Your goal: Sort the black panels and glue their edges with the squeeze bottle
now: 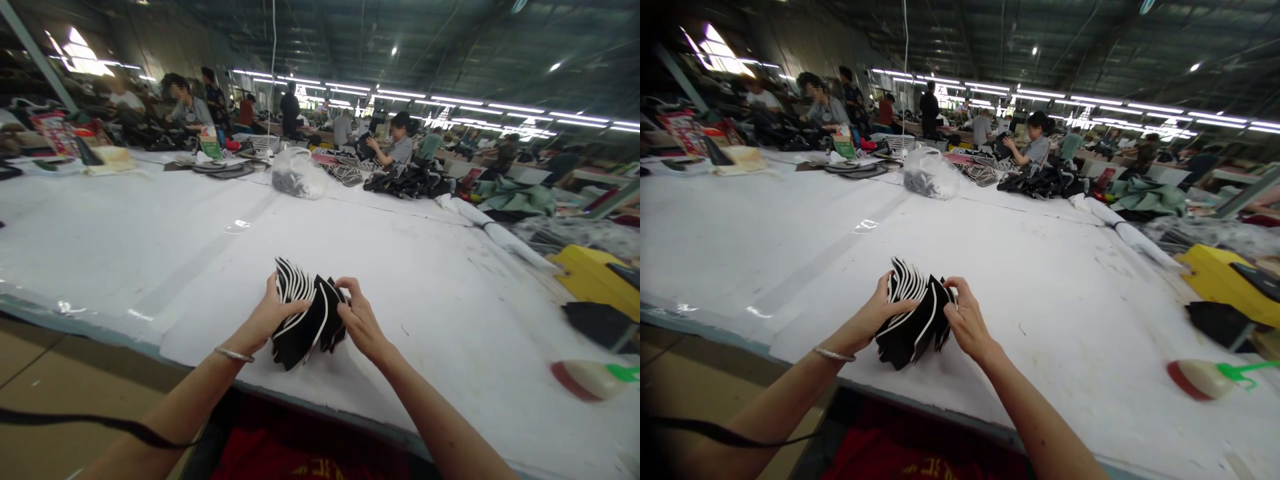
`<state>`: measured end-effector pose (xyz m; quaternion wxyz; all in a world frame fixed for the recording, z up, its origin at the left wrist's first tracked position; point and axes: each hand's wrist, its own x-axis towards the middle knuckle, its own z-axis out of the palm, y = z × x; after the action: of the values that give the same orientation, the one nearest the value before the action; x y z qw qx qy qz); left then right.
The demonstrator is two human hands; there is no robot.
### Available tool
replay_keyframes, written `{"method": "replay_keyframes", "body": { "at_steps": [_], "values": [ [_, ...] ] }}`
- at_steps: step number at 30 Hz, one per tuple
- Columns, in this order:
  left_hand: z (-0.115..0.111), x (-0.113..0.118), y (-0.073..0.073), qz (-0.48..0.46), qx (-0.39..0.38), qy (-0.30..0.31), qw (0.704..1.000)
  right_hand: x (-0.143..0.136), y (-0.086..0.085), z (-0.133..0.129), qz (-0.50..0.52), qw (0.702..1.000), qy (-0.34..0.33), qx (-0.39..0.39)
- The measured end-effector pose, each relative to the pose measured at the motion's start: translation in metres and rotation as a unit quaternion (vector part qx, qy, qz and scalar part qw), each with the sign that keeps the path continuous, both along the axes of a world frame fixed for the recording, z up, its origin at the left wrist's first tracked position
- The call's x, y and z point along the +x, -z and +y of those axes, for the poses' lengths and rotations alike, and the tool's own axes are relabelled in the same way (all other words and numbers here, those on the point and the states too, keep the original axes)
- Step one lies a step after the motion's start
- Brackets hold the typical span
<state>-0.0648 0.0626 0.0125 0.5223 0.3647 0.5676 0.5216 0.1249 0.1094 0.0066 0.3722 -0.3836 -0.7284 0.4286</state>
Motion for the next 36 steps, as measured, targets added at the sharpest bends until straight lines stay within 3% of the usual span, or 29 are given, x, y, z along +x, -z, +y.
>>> {"method": "replay_keyframes", "body": {
  "at_steps": [4, 9, 15, 20, 25, 31, 36],
  "values": [
    [-0.001, 0.001, -0.001, 0.005, 0.002, -0.002, 1.0, -0.008, -0.009, 0.003, -0.131, 0.989, 0.024, 0.06],
    [-0.001, -0.001, -0.002, -0.021, 0.007, 0.003, 1.0, -0.018, -0.013, 0.006, -0.2, 0.978, 0.052, 0.02],
    [-0.001, -0.004, -0.001, -0.056, 0.015, 0.003, 0.998, -0.02, -0.012, 0.01, -0.166, 0.986, 0.024, -0.018],
    [0.0, -0.007, 0.005, -0.047, 0.026, 0.002, 0.999, -0.021, -0.017, 0.006, -0.09, 0.989, 0.02, -0.118],
    [-0.001, -0.006, 0.005, -0.032, 0.038, 0.005, 0.999, -0.027, -0.019, 0.01, -0.222, 0.974, 0.038, 0.017],
    [-0.002, -0.004, 0.003, -0.017, 0.043, 0.009, 0.999, -0.039, -0.021, 0.017, -0.289, 0.956, 0.052, 0.008],
    [-0.002, -0.005, 0.006, -0.027, 0.036, 0.012, 0.999, -0.04, -0.02, 0.019, -0.279, 0.96, 0.027, 0.004]
  ]
}}
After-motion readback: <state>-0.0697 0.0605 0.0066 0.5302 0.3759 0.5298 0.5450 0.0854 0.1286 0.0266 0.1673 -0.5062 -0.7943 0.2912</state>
